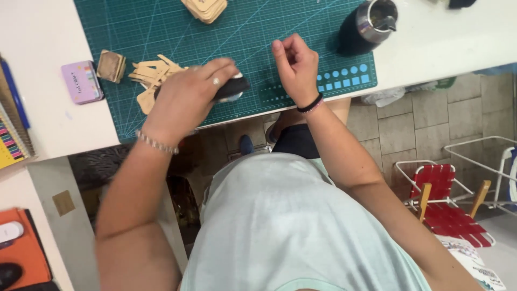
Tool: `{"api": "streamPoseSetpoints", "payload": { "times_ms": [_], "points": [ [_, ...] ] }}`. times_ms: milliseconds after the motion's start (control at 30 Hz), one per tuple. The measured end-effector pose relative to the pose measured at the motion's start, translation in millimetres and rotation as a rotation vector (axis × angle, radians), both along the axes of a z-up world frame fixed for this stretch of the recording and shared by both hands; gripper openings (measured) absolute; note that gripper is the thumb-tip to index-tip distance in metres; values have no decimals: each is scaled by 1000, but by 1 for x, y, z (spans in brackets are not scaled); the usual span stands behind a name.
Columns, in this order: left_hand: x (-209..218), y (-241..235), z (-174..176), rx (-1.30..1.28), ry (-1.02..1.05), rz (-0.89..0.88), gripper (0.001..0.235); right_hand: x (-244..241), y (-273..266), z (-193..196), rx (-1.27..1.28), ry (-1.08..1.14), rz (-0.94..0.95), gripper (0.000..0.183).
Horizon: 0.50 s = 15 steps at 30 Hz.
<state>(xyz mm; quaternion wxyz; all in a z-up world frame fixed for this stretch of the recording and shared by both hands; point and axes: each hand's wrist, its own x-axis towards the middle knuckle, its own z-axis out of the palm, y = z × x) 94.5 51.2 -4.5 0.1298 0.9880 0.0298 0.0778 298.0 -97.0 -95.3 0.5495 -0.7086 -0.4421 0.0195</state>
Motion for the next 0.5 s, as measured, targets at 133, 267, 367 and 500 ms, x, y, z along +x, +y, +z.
{"api": "streamPoseSetpoints", "payload": {
  "times_ms": [133,267,367,500],
  "points": [
    [35,22,-14,305,95,-138,59,5,-33,3,16,-4,-48,28],
    [43,44,-20,339,79,-205,60,9,-70,2,16,-1,-105,22],
    [41,48,-17,336,269,-180,61,10,-89,0,3,13,-128,14],
    [38,34,5,262,293,-136,64,5,-97,6,-5,-29,-88,15]
  ]
}}
